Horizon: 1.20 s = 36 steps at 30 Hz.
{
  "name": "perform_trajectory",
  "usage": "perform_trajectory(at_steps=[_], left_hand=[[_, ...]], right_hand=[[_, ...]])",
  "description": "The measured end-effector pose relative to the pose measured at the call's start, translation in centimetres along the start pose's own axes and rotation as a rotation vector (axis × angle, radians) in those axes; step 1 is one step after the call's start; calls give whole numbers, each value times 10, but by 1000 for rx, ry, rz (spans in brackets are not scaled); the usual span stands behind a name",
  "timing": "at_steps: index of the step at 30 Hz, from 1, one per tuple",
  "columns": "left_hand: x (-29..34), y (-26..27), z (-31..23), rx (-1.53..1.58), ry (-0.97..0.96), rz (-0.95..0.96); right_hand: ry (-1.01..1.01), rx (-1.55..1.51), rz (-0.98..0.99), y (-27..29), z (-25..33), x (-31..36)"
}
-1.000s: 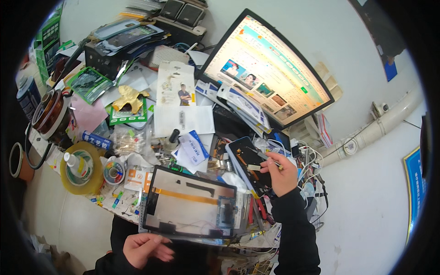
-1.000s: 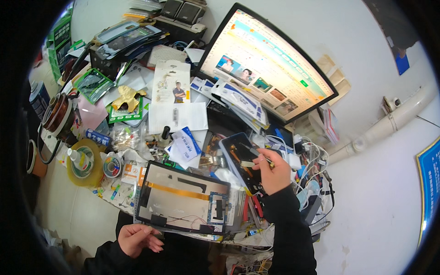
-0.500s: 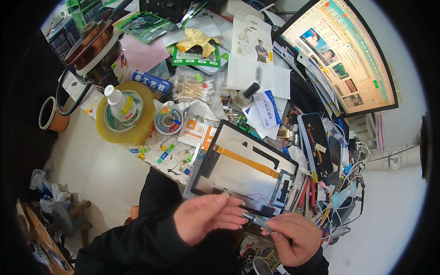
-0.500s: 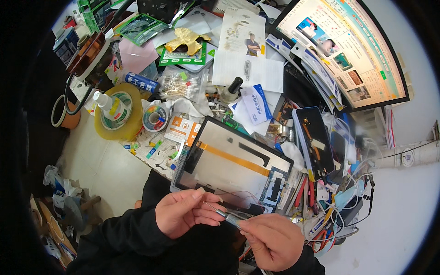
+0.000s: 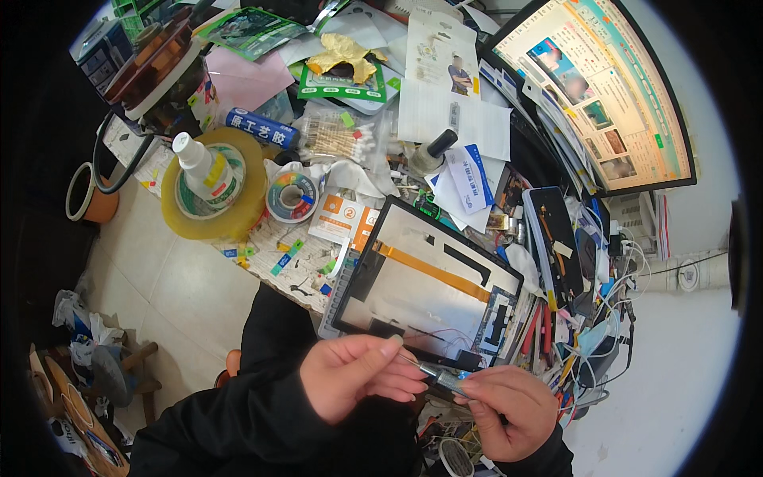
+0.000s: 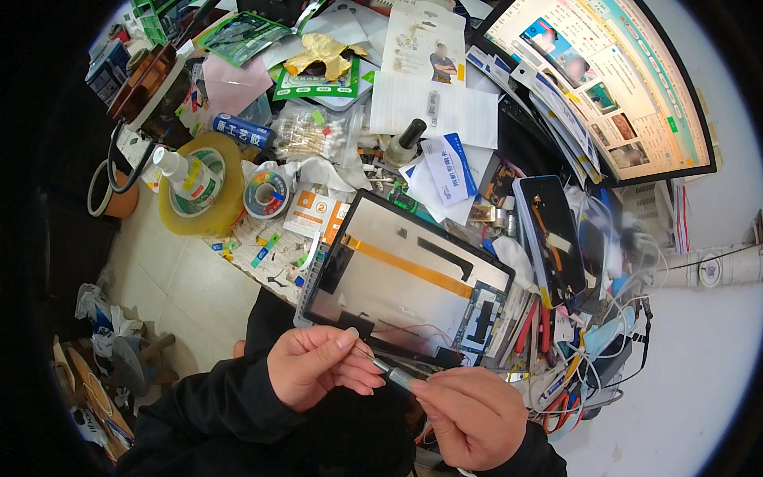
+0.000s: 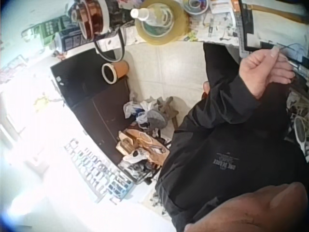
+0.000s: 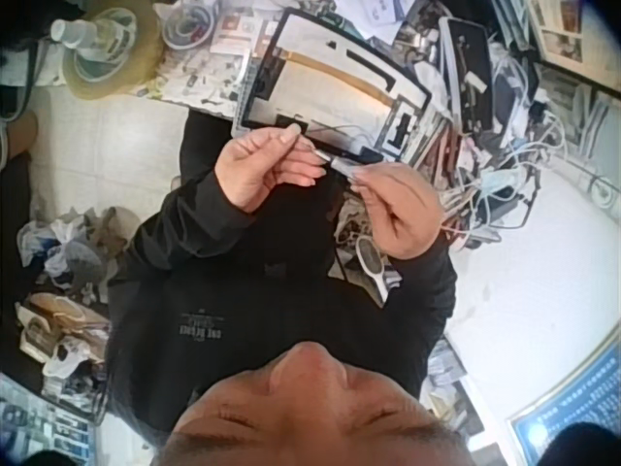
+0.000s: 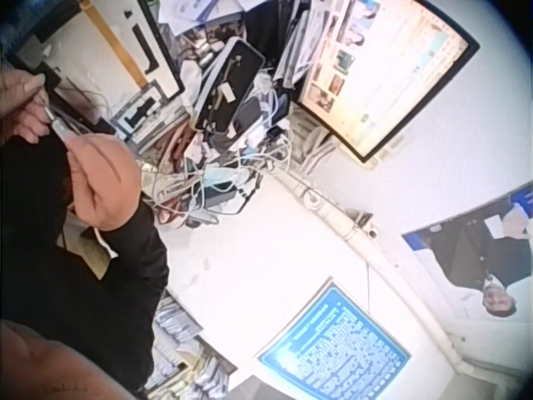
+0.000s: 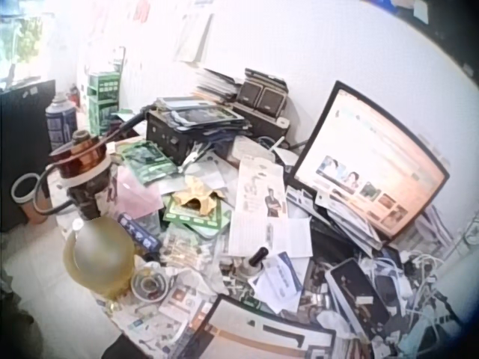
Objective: The person uses a metal spudger to pry and separate components on a disassembled tablet screen assembly. They work along the edges and around internal connectors, carefully lifting and adjusting parts while holding the assembly with the other hand.
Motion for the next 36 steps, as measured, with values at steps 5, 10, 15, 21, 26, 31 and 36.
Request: perform_trajectory(at_steps=[5, 10, 15, 21, 26, 31, 36], left_hand=[[1, 3, -1, -83, 18, 16], [5, 7, 5, -154, 114, 109], [7, 15, 15, -220, 193, 145], [4, 36, 17, -99, 229, 93], [4, 58, 1, -239, 57, -42], [7, 70, -13, -270, 24, -125], [10, 72, -21, -237, -8, -139]], right_hand=[[37, -43, 19, 2, 4, -1], [69, -28, 81, 0, 8, 0], [75, -74, 139, -6, 10, 0], [57, 121, 148, -17, 11, -4], [95, 222, 200, -28, 6, -12], [105, 246, 226, -37, 9, -18], [96, 253, 248, -41, 11, -22]])
Point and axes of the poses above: each hand's wrist, its own x-axis away from the middle knuckle, its own y-axis out of the back of the hand, z = x × y, the point moved 8 cm from there along -x, towards the middle knuckle, and after that the axes turned 2 degrees about y, right-handed, at the moved point
